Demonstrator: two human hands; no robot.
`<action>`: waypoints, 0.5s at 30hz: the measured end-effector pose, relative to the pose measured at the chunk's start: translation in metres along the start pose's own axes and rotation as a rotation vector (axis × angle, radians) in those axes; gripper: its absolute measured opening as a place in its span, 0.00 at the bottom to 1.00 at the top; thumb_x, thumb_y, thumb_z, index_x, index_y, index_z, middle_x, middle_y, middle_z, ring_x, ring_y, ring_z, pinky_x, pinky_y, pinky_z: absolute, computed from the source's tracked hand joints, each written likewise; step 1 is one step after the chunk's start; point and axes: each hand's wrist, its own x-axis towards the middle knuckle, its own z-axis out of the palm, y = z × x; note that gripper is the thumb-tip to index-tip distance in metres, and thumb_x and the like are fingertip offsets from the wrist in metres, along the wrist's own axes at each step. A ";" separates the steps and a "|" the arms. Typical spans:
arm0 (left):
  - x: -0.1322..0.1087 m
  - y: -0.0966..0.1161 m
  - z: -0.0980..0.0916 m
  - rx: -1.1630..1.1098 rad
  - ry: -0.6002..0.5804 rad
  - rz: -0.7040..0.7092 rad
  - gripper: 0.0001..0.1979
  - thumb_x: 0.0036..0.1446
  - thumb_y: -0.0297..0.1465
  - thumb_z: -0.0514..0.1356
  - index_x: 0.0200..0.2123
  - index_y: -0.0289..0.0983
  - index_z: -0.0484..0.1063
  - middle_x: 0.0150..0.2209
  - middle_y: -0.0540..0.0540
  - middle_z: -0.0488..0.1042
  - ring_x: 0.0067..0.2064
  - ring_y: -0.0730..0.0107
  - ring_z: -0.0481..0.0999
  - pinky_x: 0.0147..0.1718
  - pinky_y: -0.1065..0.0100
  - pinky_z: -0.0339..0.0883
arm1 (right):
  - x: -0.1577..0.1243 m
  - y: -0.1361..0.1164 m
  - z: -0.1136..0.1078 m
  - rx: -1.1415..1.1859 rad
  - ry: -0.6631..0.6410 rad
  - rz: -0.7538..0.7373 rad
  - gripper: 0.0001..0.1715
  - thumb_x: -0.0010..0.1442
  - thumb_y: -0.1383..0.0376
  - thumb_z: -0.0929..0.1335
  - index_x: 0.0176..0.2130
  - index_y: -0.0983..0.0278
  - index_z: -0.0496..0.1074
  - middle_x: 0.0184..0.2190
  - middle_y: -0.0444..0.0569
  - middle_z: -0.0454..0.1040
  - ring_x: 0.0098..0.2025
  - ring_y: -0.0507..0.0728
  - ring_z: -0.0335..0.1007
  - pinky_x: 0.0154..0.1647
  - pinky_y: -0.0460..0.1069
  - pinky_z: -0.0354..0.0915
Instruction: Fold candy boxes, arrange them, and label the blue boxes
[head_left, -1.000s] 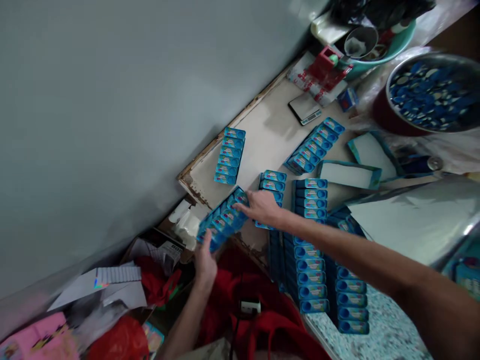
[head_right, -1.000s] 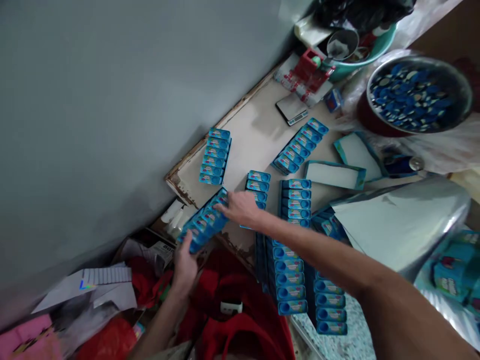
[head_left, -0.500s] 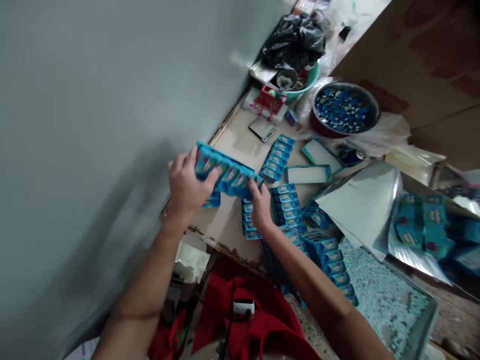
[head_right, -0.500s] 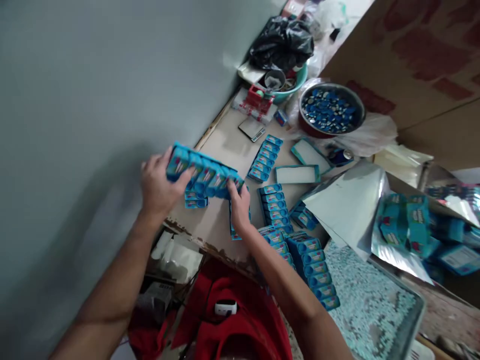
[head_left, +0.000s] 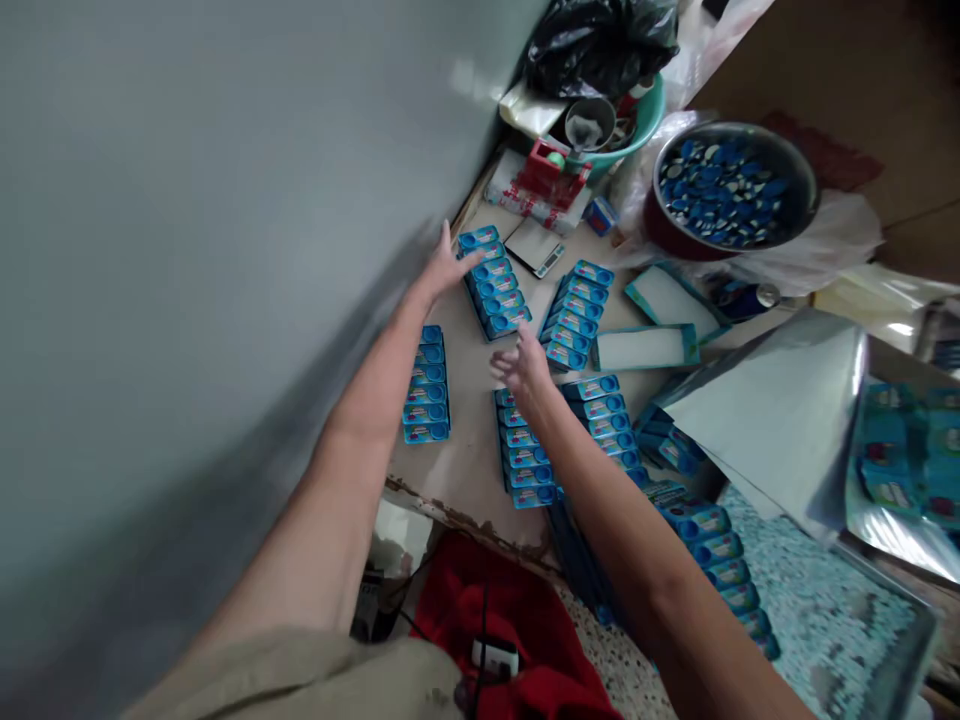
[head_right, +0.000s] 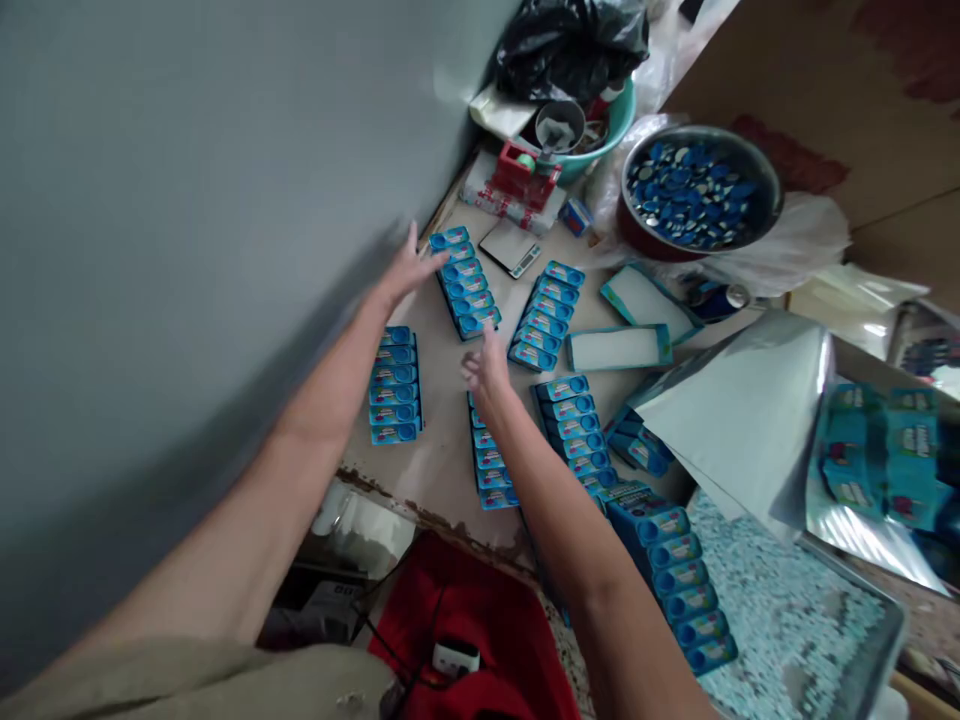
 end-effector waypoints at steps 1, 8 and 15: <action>-0.036 0.000 -0.010 0.013 0.056 0.057 0.37 0.51 0.34 0.77 0.63 0.34 0.71 0.67 0.32 0.68 0.73 0.46 0.62 0.73 0.48 0.50 | -0.010 -0.003 0.003 0.029 -0.028 0.006 0.46 0.71 0.37 0.49 0.61 0.66 0.70 0.39 0.58 0.80 0.38 0.61 0.81 0.38 0.54 0.76; -0.328 -0.040 0.005 -0.418 0.725 -0.734 0.25 0.54 0.51 0.71 0.46 0.40 0.74 0.46 0.39 0.78 0.54 0.50 0.79 0.58 0.50 0.73 | 0.021 -0.077 0.071 -0.391 -0.345 -0.465 0.38 0.63 0.36 0.69 0.52 0.63 0.78 0.55 0.55 0.80 0.61 0.63 0.72 0.65 0.54 0.63; -0.309 -0.069 0.064 -0.890 0.593 -0.813 0.30 0.58 0.59 0.64 0.55 0.47 0.75 0.65 0.42 0.72 0.62 0.50 0.77 0.54 0.55 0.77 | 0.027 -0.074 0.084 -1.017 -0.433 -0.299 0.44 0.69 0.34 0.61 0.46 0.69 0.82 0.50 0.67 0.81 0.56 0.69 0.77 0.54 0.54 0.67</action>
